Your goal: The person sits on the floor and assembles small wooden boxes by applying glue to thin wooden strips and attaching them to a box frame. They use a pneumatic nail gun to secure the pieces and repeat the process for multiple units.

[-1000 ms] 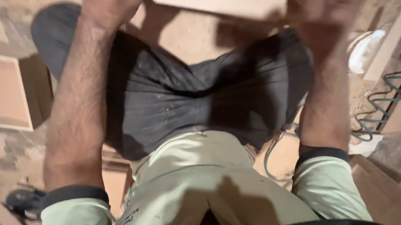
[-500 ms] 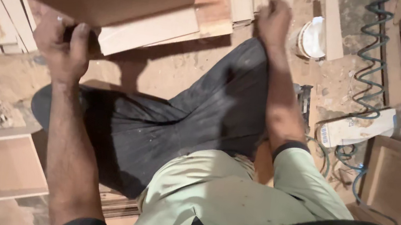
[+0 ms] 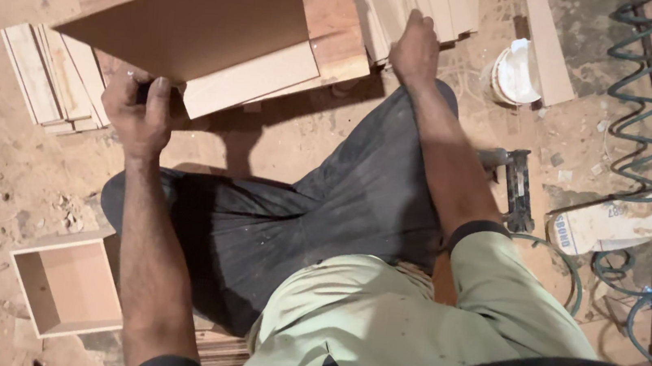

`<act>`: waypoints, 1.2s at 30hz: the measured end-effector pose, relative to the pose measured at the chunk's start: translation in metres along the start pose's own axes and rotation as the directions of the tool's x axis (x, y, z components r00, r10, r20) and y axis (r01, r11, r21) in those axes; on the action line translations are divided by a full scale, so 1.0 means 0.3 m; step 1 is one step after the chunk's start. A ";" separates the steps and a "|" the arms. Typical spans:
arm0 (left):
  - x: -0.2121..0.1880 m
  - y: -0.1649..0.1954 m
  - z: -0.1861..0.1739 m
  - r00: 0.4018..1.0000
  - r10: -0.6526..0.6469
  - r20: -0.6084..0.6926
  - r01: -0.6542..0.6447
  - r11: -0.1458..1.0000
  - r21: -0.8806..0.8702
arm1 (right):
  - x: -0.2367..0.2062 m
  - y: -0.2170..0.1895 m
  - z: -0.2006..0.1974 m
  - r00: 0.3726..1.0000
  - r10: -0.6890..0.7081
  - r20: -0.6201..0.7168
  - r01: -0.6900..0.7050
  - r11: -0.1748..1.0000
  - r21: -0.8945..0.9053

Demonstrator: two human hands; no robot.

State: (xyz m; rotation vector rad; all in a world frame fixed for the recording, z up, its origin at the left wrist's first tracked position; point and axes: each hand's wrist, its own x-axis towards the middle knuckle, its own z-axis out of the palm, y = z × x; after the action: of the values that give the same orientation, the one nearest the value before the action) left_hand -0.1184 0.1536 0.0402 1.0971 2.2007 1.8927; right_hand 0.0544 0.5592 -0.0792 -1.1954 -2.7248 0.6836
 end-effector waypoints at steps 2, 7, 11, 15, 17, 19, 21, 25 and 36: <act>-0.003 -0.007 -0.002 0.998 0.067 -0.010 -0.066 0.996 0.057 | -0.012 0.029 0.027 1.000 -0.011 -0.014 0.012 1.000 0.012; -0.010 -0.027 -0.006 0.995 0.095 -0.002 -0.095 0.989 0.111 | -0.012 0.066 0.088 0.996 -0.092 -0.019 0.093 0.994 0.061; -0.013 -0.047 -0.014 0.993 0.121 0.002 -0.120 0.979 0.162 | -0.088 0.083 0.110 0.998 -0.048 -0.049 0.068 0.798 0.598; -0.024 -0.064 -0.020 0.992 0.129 -0.017 -0.123 0.971 0.206 | -0.282 0.035 0.115 0.981 0.193 0.011 -0.107 0.493 0.863; -0.025 -0.068 -0.021 0.992 0.125 -0.003 -0.123 0.976 0.179 | -0.347 0.014 0.101 0.920 0.313 0.237 -0.370 0.490 0.789; -0.029 -0.068 -0.018 0.997 0.078 0.005 -0.078 0.991 0.107 | -0.415 0.008 0.088 0.972 -0.234 -0.018 0.174 0.667 0.724; -0.031 -0.070 -0.018 1.000 -0.003 0.017 0.003 1.000 -0.009 | -0.454 0.007 0.076 0.942 -0.335 -0.027 0.216 0.543 0.812; -0.025 -0.091 -0.033 0.982 0.187 0.004 -0.183 0.961 0.209 | -0.514 -0.011 0.033 0.992 0.024 0.124 -0.125 0.335 0.934; -0.061 -0.136 -0.030 0.997 -0.082 -0.001 0.082 0.996 0.022 | -0.562 -0.010 -0.094 0.997 0.058 0.042 -0.051 0.151 0.987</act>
State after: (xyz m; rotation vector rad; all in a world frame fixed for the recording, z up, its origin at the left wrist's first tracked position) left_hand -0.1281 0.1360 -0.0007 0.9929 2.2346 1.8400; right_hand 0.1758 0.4468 -0.0365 -0.8042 -1.3834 2.0093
